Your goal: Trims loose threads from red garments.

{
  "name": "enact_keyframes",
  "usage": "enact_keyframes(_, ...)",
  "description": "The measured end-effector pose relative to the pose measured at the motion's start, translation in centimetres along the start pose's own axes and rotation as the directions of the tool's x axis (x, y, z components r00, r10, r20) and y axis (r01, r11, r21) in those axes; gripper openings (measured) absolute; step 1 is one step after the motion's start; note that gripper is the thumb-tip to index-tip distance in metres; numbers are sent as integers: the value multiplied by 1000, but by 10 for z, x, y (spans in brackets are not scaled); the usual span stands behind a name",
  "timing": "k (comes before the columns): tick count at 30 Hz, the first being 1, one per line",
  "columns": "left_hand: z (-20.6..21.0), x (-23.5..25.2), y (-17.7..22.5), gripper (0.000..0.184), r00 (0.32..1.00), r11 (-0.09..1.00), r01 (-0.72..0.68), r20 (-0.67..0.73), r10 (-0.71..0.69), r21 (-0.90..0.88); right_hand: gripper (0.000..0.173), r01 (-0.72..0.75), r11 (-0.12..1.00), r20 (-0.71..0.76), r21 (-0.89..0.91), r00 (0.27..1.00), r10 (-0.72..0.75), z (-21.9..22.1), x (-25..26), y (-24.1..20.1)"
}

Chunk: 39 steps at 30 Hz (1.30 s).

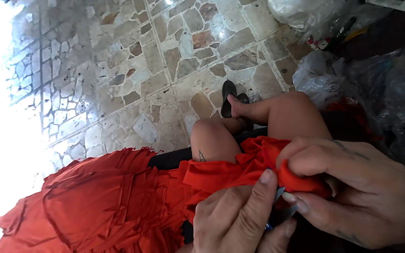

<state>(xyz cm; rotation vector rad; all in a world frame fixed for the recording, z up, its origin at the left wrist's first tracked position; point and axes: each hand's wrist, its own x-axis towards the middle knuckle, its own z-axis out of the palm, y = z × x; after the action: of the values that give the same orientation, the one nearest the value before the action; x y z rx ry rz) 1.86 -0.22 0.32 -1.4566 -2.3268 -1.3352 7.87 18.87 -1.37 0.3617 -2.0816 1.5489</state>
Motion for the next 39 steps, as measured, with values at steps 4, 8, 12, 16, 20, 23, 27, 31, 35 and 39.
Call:
enact_keyframes(4,-1,0,-3,41,1000,999,0,9,1,-48,19,4,1000,1,-5,1000,-4,-1,-1,0)
enact_keyframes(8,-2,-2,-2,41,1000,998,-2,19,3,-66,18,8,1000,-1,3,1000,-8,0,-1,0)
enact_keyframes(12,-1,-2,1,40,1000,1000,-1,10,1,-24,19,12,999,-1,-33,1000,-12,1,-1,0)
enact_keyframes(16,0,-2,0,40,1000,1000,8,4,-8,-13,20,11,999,-1,-47,1000,-11,2,-1,0)
enact_keyframes(20,1,-1,1,40,1000,1000,14,-5,-14,-6,20,11,999,-1,-43,1000,-11,2,-1,1)
enact_keyframes(23,2,-1,1,40,1000,1000,20,-7,-20,-14,21,7,999,-3,-38,1000,-8,2,-2,2)
enact_keyframes(27,3,0,0,40,1000,1000,19,2,-19,-24,21,14,1000,-2,-28,1000,-14,2,-2,3)
enact_keyframes(31,5,0,1,42,1000,999,17,-11,-17,-35,21,20,999,9,-32,1000,-20,2,-1,2)
enact_keyframes(35,6,-2,2,44,1000,998,21,-15,-22,-58,21,12,1000,-3,-19,1000,-12,2,-1,1)
enact_keyframes(39,6,-2,2,39,1000,999,9,-25,-10,-33,21,7,1000,0,1,1000,-7,1,-1,0)
